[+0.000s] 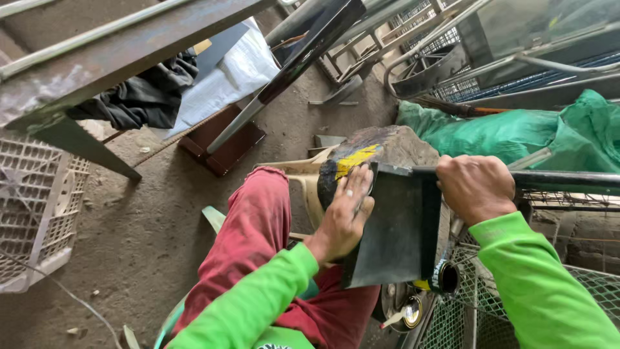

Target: The person sands a metal dustpan and its handle with a sanding block, repeatedly rubbing the surfaces to smooth them. The person holds the dustpan on a stone block and works on both the scoop and the handle.

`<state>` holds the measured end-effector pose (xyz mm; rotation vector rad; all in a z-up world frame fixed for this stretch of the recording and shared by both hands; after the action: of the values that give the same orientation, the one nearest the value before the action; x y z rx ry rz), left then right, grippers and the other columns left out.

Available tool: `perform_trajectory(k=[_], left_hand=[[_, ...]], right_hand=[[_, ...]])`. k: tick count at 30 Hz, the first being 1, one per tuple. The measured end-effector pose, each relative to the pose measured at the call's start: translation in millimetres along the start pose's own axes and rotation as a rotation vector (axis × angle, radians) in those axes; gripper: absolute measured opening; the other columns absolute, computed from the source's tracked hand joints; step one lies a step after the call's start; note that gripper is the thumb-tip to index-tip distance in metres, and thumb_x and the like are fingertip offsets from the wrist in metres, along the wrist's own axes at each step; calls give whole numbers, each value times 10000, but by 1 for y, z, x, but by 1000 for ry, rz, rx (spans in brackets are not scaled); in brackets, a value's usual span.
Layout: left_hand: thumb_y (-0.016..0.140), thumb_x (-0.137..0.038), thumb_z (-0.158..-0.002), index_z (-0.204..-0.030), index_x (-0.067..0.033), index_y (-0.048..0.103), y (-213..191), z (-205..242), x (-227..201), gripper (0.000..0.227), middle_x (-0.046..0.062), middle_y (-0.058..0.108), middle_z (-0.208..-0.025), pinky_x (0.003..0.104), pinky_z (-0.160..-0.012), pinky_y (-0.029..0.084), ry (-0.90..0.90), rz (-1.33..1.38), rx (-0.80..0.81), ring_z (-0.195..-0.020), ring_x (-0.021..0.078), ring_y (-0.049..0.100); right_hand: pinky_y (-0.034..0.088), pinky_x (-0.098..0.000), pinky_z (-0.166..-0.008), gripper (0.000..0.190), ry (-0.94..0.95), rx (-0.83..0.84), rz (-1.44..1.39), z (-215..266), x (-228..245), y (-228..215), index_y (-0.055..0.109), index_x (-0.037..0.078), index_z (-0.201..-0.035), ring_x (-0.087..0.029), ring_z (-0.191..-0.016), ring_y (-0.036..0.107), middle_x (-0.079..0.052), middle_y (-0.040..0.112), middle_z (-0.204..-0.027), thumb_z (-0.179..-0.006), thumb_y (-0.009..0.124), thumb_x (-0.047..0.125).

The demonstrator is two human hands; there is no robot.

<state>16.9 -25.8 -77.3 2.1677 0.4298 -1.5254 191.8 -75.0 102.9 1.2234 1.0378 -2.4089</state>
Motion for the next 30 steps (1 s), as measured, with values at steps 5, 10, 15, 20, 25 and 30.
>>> perform_trajectory(k=[5,10,15,20,25,30], left_hand=[[444,-169,-1085,-1608,23,305,4,-3,13,574,263,298,-1686,533,-1284,158,34,-15,50,-1598,422,226],[437,-196,-1108,-1609,-3,319,13,15,14,550,227,321,-1688,528,-1307,170,-12,-3,19,-1609,397,242],[451,-208,-1067,-1608,2,325,5,6,0,594,235,299,-1690,543,-1271,130,-3,22,72,-1600,407,219],[427,-223,-1104,-1620,5,297,11,-7,5,580,223,295,-1700,524,-1304,149,-35,-12,-25,-1613,391,230],[422,-243,-1102,-1615,21,281,12,-7,10,594,245,262,-1701,526,-1283,133,-27,-18,29,-1603,408,204],[410,-284,-1124,-1618,6,310,20,0,19,581,221,313,-1704,509,-1324,169,10,-39,-56,-1623,372,258]], right_hand=[[593,-360,-608,158,8,24,15,-10,-2,-1,746,155,-799,-217,-718,768,-91,770,-776,-873,704,290],[584,-360,-566,160,-1,-10,43,3,7,6,745,154,-791,-209,-675,758,-89,763,-756,-906,683,246],[578,-349,-567,149,11,-41,37,-12,-2,0,739,155,-781,-208,-656,756,-89,758,-737,-896,671,222],[578,-361,-570,114,-1,-37,20,1,5,7,732,159,-763,-225,-688,760,-96,758,-748,-859,685,195],[580,-347,-573,123,-3,-18,22,-10,-2,6,730,161,-757,-219,-698,765,-104,762,-766,-855,675,213],[578,-353,-565,153,-8,-48,9,0,7,11,732,148,-768,-214,-665,759,-96,757,-723,-892,670,211]])
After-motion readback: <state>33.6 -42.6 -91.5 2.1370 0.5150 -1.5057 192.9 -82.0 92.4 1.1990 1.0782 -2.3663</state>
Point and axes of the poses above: each hand's wrist, its own z-axis away from the middle knuckle, its own y-axis out of the palm, x = y × z, the point moved 2 cm from there along -z, towards the middle knuckle
